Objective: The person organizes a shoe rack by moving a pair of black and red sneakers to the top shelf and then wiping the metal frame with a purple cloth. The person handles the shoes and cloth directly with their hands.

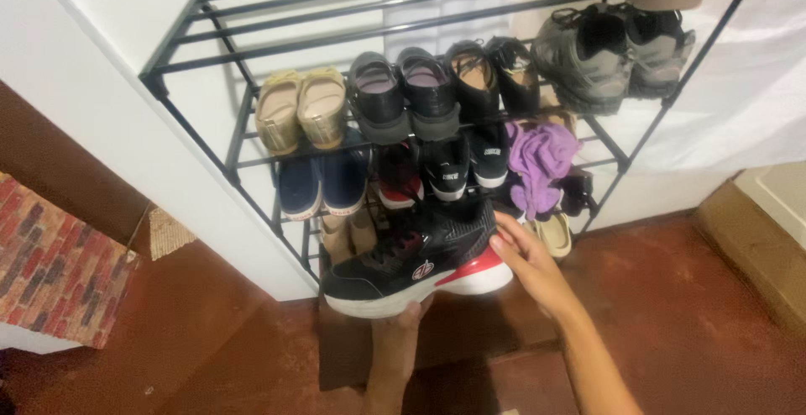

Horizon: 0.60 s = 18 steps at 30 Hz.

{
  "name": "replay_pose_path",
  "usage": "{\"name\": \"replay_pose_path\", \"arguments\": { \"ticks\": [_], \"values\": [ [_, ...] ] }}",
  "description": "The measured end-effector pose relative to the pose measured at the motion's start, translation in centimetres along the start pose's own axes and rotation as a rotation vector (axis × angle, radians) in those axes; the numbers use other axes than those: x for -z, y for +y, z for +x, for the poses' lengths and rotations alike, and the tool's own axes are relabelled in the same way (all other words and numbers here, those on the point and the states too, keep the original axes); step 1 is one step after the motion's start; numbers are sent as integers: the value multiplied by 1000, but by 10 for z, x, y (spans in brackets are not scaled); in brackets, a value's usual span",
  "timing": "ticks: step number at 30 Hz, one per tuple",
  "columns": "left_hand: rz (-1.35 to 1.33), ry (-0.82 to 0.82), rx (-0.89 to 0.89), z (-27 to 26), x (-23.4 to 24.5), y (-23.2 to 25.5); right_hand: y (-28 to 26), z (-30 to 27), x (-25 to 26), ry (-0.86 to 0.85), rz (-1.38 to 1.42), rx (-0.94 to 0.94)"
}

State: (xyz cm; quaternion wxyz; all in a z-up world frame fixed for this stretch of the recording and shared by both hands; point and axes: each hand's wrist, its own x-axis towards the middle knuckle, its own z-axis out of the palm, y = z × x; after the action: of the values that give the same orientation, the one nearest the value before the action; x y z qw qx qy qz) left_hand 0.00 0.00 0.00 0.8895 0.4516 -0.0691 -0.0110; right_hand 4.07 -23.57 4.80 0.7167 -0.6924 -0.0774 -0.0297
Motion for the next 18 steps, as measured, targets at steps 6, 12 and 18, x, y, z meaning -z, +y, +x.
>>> {"name": "replay_pose_path", "arguments": {
  "ticks": [6,12,18],
  "values": [
    [-78,6,-41,5,-4,1,-8,0,7,-16,48,-35],
    [-48,30,8,10,-2,-11,-11,-4,14,-43,-102,79],
    [-229,-66,-90,23,3,-12,-22,-19,-7,-17,80,224]
  ]
}}
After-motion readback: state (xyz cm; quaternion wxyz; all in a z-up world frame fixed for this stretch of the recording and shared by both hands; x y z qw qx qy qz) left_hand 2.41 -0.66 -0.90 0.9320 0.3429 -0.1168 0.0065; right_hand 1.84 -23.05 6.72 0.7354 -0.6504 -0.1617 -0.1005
